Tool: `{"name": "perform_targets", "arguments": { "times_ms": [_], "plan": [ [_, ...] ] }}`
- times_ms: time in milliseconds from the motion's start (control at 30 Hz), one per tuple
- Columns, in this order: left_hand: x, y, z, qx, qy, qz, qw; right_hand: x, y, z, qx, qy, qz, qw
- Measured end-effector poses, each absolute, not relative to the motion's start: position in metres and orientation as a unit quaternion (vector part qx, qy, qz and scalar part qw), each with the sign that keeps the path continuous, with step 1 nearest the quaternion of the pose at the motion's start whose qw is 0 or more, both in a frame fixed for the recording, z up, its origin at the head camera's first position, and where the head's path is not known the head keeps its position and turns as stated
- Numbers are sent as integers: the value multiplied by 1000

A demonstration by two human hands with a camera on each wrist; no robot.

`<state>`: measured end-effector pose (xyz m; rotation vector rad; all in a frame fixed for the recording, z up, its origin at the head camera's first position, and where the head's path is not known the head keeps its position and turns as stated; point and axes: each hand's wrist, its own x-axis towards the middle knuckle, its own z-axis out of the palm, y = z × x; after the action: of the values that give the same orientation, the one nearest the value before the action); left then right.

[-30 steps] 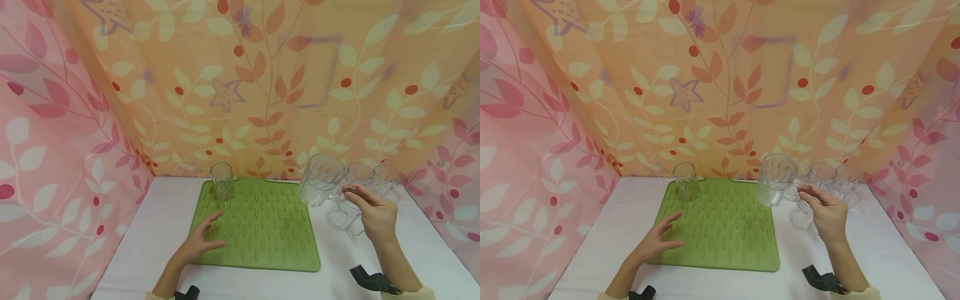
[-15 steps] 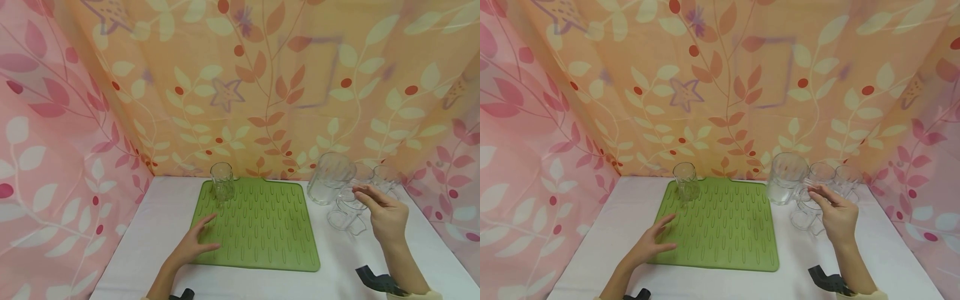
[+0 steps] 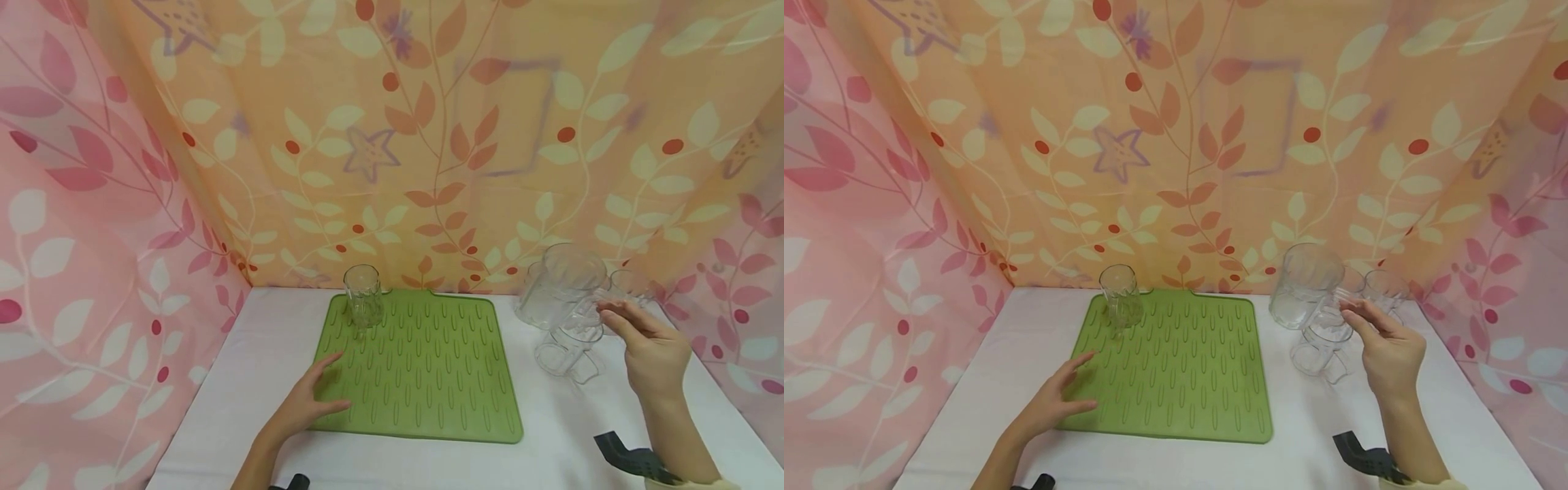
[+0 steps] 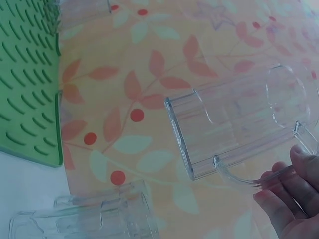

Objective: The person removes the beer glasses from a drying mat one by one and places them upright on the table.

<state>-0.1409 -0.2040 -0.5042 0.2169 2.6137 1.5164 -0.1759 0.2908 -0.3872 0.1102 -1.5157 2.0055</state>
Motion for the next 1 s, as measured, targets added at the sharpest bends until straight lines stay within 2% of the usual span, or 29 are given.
{"name": "perform_targets", "arguments": {
  "times_ms": [100, 300, 500, 800, 1000],
  "plan": [
    [-140, -208, -506, 65, 865, 495, 53, -176, 294, -387, 26, -568, 761, 312],
    [-138, -214, -509, 64, 870, 487, 49, -178, 302, -390, 101, -523, 774, 343],
    [-138, -218, -511, 62, 877, 474, 53, -178, 308, -392, 133, -485, 783, 365],
    [-137, -227, -519, 44, 879, 468, 77, -175, 318, -394, 100, -467, 787, 389],
    [-135, -232, -524, 28, 879, 468, 88, -175, 324, -395, 123, -462, 776, 411]
  ]
}}
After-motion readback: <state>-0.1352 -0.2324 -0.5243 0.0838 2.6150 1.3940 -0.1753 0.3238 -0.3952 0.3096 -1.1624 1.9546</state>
